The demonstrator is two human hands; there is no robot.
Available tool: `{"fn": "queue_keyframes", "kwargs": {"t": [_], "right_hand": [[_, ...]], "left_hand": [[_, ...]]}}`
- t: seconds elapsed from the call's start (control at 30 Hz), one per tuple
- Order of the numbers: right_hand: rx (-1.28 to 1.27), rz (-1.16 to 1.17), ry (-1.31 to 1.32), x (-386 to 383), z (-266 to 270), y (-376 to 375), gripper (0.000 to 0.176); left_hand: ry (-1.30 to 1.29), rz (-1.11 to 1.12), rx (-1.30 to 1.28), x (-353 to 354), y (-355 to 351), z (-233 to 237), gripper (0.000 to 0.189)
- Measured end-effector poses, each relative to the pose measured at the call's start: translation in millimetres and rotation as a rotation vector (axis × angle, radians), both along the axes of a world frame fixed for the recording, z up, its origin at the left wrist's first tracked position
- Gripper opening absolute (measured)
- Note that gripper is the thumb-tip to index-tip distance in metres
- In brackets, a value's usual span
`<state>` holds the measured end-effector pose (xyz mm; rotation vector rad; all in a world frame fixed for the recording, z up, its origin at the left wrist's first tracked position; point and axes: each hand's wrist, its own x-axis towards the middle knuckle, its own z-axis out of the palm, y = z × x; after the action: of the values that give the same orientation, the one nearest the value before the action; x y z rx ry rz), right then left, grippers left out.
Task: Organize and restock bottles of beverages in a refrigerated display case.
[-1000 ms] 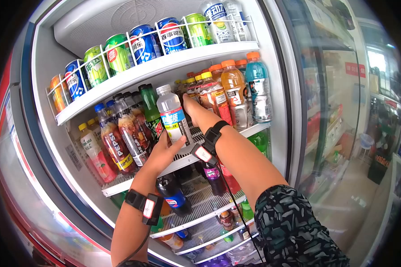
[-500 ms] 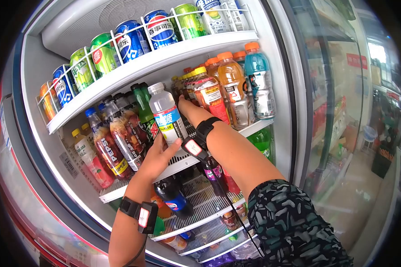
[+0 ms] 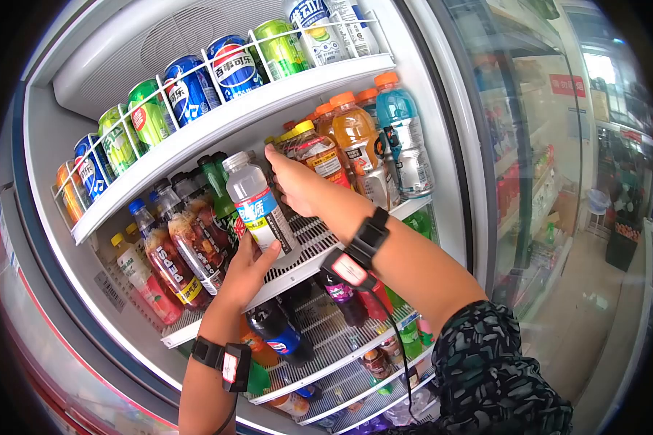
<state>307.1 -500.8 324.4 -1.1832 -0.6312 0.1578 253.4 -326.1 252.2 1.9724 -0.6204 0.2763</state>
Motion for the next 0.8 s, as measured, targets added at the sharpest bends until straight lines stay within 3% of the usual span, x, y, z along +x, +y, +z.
{"fn": "queue_keyframes", "kwargs": {"t": [0.13, 0.2, 0.3, 0.33, 0.37, 0.43, 0.5, 0.57, 0.8], "right_hand": [[-0.043, 0.095, -0.184, -12.3, -28.5, -17.7, 0.094], [-0.202, -0.016, -0.141, -28.9, -39.2, -26.0, 0.092], [-0.254, -0.084, -0.191, 14.6, -64.6, -29.8, 0.088], [-0.378, -0.331, -0.386, 52.0, -84.3, -21.2, 0.096], [-0.392, -0.337, -0.436, 63.1, -86.9, -18.8, 0.096], [-0.791, -0.452, -0.488, -7.3, -71.5, -32.1, 0.095], [-0.734, -0.524, -0.546, -4.1, -77.3, -26.6, 0.090], [-0.937, -0.463, -0.586, -13.7, -73.0, -27.0, 0.087], [-0.949, -0.611, -0.727, -24.8, -84.2, -19.0, 0.074]], "left_hand": [[-0.016, -0.012, -0.008, 1.0, 1.1, -0.8, 0.058], [-0.014, -0.003, 0.000, 2.2, 5.7, -1.2, 0.058], [-0.033, -0.045, -0.008, 8.5, 4.7, -5.7, 0.058], [-0.013, -0.039, -0.009, 10.6, 2.4, -6.1, 0.058], [-0.008, -0.021, -0.034, 8.5, 4.8, -5.6, 0.059], [0.026, 0.029, 0.045, 3.2, 3.2, -4.1, 0.065], [-0.001, 0.041, 0.085, 6.4, 6.4, -3.7, 0.065], [0.002, 0.044, 0.094, 6.4, 6.0, -4.5, 0.065], [0.074, 0.024, 0.075, 8.2, 11.6, -2.4, 0.063]]}}
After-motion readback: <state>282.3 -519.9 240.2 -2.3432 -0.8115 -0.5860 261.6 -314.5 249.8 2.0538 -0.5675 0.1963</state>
